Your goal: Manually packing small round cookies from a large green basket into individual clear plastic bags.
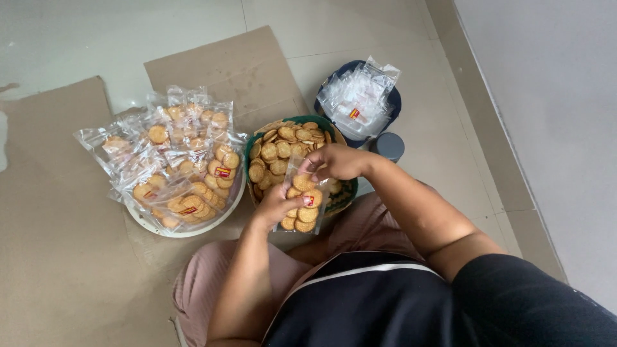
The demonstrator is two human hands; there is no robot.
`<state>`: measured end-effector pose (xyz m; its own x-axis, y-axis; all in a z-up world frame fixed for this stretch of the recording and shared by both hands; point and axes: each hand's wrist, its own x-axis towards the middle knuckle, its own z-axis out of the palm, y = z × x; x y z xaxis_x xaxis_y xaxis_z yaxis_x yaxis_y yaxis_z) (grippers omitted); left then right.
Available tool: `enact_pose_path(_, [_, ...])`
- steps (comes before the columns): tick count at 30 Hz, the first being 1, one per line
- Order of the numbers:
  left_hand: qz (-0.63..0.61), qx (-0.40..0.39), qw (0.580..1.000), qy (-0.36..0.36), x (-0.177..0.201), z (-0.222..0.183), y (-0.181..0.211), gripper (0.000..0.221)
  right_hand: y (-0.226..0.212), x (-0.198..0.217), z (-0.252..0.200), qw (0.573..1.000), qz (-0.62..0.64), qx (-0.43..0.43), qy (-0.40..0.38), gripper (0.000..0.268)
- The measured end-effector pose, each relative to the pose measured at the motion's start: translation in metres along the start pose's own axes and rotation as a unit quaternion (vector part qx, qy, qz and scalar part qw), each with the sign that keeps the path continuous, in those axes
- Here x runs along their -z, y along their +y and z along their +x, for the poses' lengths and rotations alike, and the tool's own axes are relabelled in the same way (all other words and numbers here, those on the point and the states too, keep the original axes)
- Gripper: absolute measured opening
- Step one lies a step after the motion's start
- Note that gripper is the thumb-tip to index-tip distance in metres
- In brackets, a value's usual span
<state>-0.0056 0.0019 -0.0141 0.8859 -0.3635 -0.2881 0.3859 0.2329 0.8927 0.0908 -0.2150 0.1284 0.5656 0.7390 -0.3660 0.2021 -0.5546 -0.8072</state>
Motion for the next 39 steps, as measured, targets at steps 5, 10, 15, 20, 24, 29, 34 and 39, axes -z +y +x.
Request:
enact_pose_path(5, [-0.024, -0.011, 1.000, 0.014, -0.010, -0.003, 0.021, 0.054, 0.012, -0.007, 0.013, 0.989, -0.123, -0.012, 0.080, 0.039])
enact_pose_path(10, [-0.002, -0.028, 0.999, 0.022, -0.012, -0.005, 0.028, 0.049, 0.010, -0.009, 0.012, 0.986, -0.099, -0.055, 0.119, 0.036])
enact_pose_path(15, [0.032, -0.030, 0.999, 0.024, -0.013, -0.001, 0.014, 0.046, 0.018, -0.006, 0.015, 0.992, 0.009, -0.088, 0.085, 0.043])
enact_pose_path(20, [0.003, -0.029, 0.999, 0.019, -0.007, 0.005, 0.000, 0.052, -0.001, -0.008, 0.015, 0.992, 0.015, -0.066, 0.102, 0.028])
enact_pose_path(24, [0.001, -0.040, 0.999, 0.028, -0.006, 0.006, 0.001, 0.055, -0.006, -0.011, 0.018, 0.983, -0.083, -0.083, 0.139, 0.025])
enact_pose_path(29, [0.002, -0.040, 0.999, 0.027, -0.006, 0.006, -0.002, 0.057, -0.001, -0.010, 0.022, 0.974, -0.135, -0.082, 0.159, 0.027])
enact_pose_path(34, [-0.005, -0.040, 0.999, 0.029, -0.009, 0.000, 0.002, 0.055, -0.005, -0.013, 0.021, 0.977, -0.110, -0.069, 0.167, 0.026])
enact_pose_path(39, [-0.035, -0.043, 0.997, 0.045, -0.005, 0.009, -0.002, 0.046, -0.016, -0.002, 0.021, 0.985, -0.105, -0.038, 0.135, 0.026])
